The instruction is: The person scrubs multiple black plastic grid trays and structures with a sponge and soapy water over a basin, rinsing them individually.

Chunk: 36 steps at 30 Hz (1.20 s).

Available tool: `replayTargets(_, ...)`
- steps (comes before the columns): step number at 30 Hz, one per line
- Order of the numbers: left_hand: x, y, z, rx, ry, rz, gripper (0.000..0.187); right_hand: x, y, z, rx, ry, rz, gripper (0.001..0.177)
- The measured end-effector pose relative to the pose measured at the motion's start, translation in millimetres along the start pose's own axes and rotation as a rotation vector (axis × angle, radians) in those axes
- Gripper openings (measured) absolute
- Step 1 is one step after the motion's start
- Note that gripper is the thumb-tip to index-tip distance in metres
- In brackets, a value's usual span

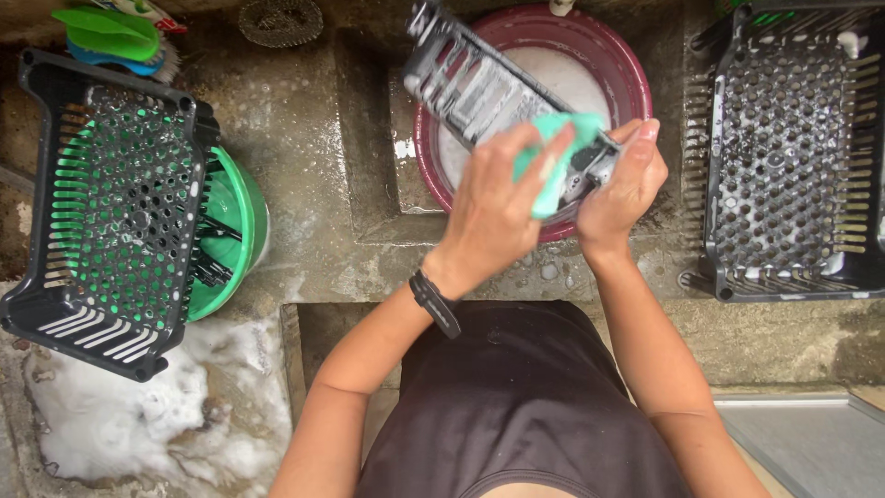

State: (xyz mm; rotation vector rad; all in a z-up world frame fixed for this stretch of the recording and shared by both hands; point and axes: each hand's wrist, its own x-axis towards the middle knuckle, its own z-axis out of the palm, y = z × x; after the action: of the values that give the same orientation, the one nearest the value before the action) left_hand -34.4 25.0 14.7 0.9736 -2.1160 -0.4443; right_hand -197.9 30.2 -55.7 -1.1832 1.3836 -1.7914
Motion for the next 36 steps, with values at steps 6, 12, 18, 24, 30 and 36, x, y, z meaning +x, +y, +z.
replayTargets(6,-7,8,23,-0.017,0.0,0.02,0.059,2,-2,8,0.019,-0.03,0.085,0.05)
replayTargets(12,-4,-3,8,-0.043,0.01,0.004,0.057,21,-47,5,0.017,-0.303,0.142,0.045)
replayTargets(18,5,-55,-11,-0.062,0.251,-0.105,0.045,28,-38,11,0.139,-0.803,0.145,0.06)
replayTargets(24,1,-87,-23,-0.08,0.351,-0.244,0.042,-23,74,27,-0.378,-0.951,0.286,0.05)
replayTargets(30,-12,-108,-23,-0.051,0.458,-0.199,0.043,-23,96,33,-0.479,-0.703,-0.178,0.021)
replayTargets(36,-21,-93,-14,0.182,0.628,-0.177,0.046,6,-9,28,-0.682,-0.514,-0.486,0.007)
